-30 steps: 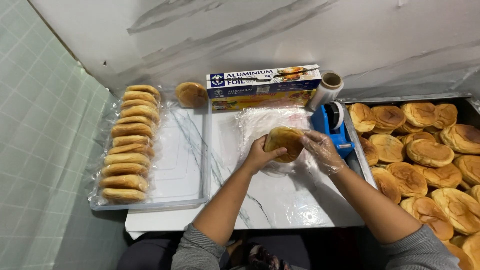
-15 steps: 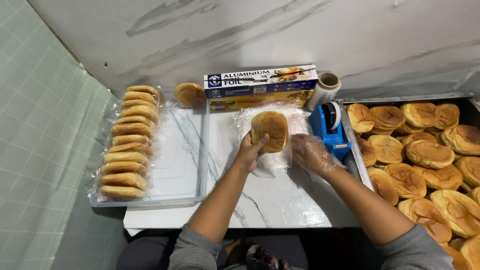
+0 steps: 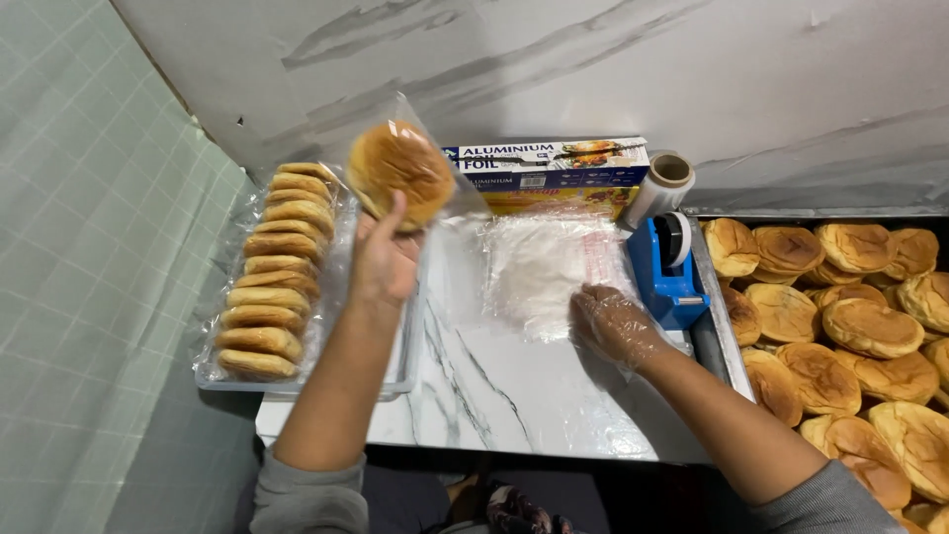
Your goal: Wrapping individual bread buns in plastic bags and arranging them in a storage container.
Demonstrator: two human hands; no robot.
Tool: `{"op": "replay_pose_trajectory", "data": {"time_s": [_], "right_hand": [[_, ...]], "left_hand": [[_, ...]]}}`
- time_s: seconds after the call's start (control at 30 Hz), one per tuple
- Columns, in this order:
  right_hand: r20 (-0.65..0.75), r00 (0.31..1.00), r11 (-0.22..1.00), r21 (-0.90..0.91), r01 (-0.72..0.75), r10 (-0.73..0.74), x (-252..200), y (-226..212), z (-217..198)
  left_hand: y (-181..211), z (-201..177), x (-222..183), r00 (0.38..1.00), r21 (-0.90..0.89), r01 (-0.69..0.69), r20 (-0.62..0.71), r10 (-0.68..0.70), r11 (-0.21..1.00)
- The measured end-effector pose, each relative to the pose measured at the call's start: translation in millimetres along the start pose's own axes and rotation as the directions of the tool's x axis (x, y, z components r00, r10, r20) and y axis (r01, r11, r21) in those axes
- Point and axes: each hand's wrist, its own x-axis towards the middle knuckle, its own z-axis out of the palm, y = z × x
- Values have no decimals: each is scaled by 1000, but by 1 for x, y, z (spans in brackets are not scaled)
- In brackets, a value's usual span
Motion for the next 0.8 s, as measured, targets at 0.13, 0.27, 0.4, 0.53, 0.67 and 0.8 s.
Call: {"op": "replay_pose_trajectory", "data": {"time_s": [0.13,0.27,0.4,0.53,0.67,0.8], "right_hand": [[66,998,1000,5,-23,22,-6,-9,-9],[92,994,999,-13,-52,53,-7,-13,-11],[81,996,994,-106,34,-25,-9,-11,-8],[134,889,709,-557,433,-437,42,66,32],[144,889,745,-498,444,-434,38,61,25],[166,882,722,-517,460,-442,41,63,27]], "left_hand": [[64,-65,64,832,708,-516,280,478,483],[89,-75,105,934,961,-153,217,283,-232],[74,-55,116,977,848,-215,189,-103,-484],[40,-66,161,987,799,-146,73,-146,-584],[29,-62,172,996,778,-91,64,-65,-622],[37,-36,135,973,811,-161,36,-226,-562]]}}
